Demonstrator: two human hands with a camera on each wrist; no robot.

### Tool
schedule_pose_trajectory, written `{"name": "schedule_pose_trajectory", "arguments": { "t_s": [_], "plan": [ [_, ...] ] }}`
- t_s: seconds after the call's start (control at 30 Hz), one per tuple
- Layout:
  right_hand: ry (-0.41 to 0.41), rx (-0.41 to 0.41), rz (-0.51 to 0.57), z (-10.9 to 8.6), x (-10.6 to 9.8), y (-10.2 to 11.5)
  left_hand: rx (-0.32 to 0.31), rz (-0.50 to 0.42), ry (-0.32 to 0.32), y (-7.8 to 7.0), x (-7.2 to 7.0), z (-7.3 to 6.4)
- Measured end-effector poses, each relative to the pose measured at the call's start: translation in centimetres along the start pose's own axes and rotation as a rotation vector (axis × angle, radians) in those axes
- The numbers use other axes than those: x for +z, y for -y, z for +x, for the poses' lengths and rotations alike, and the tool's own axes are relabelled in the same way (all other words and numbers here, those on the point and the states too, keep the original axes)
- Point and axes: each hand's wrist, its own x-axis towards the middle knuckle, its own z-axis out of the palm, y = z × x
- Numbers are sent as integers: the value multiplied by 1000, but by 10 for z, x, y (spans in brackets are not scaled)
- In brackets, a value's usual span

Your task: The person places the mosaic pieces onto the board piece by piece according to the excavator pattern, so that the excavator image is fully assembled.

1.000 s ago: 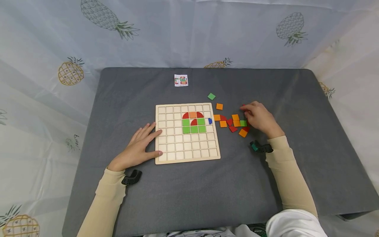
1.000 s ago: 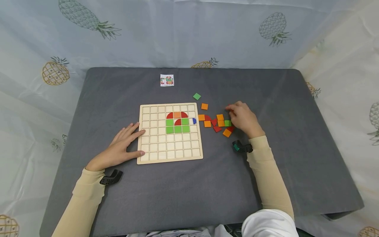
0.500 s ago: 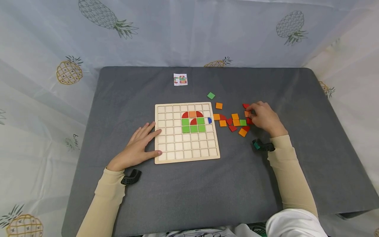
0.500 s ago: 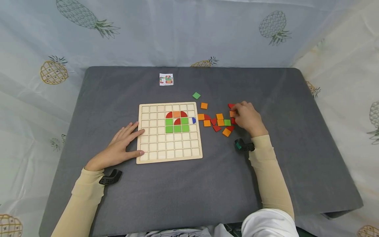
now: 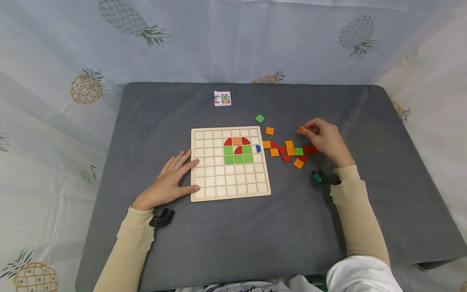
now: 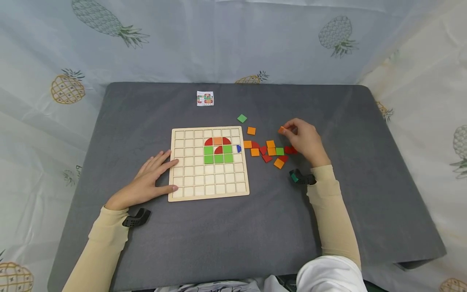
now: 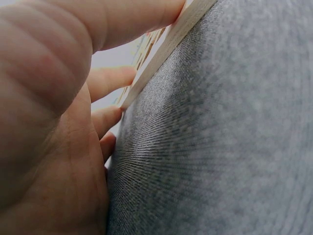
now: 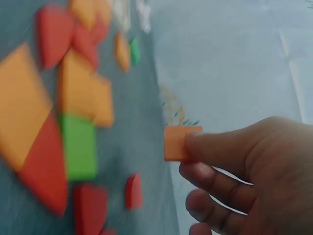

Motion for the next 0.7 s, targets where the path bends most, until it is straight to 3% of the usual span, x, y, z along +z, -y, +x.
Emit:
{"name": "schedule_pose_trajectory", "arguments": {
  "t_s": [0.37, 0.7],
  "plan": [
    [81, -55, 175, 4, 17, 36, 8, 9, -9, 2, 2, 0],
    [238, -160, 255, 2, 46, 64, 4, 9, -8, 1, 1, 1]
  ]
}}
